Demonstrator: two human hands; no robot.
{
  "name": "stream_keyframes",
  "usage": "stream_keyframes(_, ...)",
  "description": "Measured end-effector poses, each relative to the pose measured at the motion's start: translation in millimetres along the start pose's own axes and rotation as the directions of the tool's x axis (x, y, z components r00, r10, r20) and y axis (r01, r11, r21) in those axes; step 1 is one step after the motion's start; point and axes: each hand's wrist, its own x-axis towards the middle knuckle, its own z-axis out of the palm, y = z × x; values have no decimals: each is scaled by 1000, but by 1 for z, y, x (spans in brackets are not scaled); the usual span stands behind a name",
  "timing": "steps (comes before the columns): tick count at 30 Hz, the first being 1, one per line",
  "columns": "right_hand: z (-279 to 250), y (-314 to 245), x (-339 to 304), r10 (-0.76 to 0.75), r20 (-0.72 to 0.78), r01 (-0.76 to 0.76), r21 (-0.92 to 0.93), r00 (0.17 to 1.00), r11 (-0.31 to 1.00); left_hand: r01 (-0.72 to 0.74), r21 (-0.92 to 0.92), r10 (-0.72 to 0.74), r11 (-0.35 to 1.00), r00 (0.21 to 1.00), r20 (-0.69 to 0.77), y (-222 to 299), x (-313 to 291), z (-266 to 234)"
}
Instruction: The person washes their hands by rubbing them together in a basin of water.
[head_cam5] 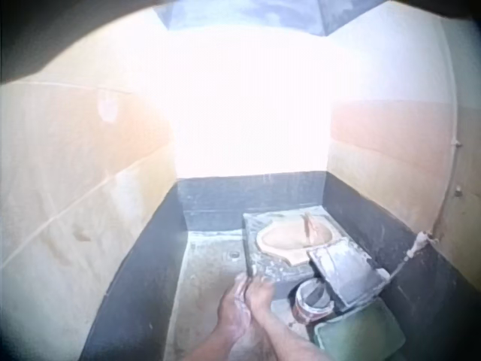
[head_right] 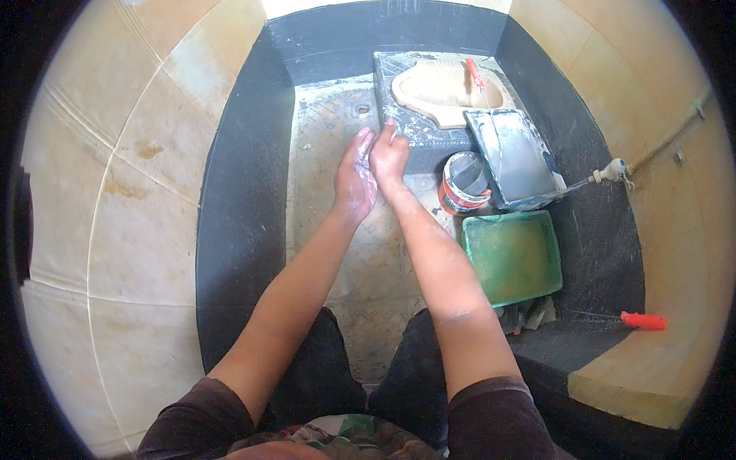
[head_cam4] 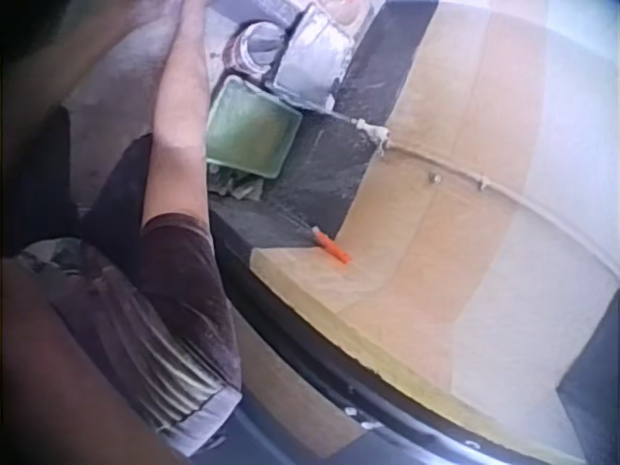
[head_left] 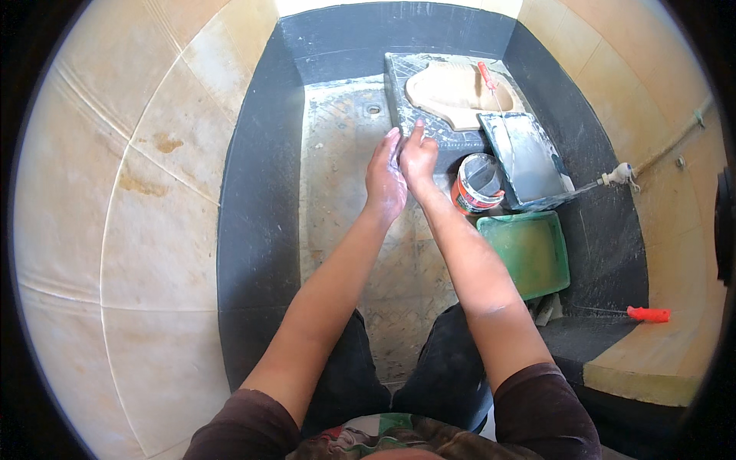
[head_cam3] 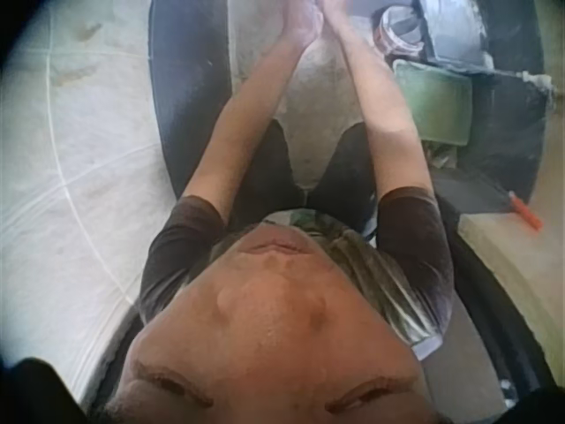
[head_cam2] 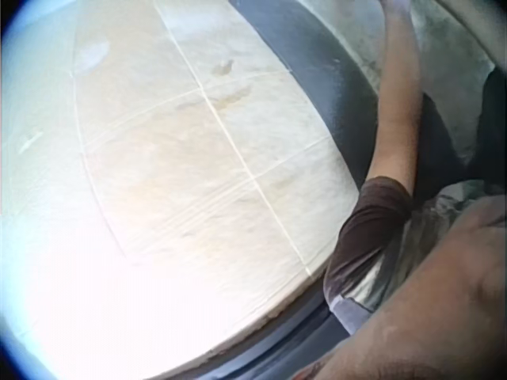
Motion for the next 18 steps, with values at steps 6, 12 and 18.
stream_keyframes(6,-16,-2,25,294,383,-483,712,876,510,-6,308,49,951,990,-132,-22,-5,14)
stream_keyframes(12,-20,-38,-27,29,630,-621,755,776,210,45,746,247,664,929,-276,1,22,-29)
stream_keyframes(18,-37,-50,-33,-18,812,-812,583,583,27,81,543,190,836,885,-424,8,23,-24)
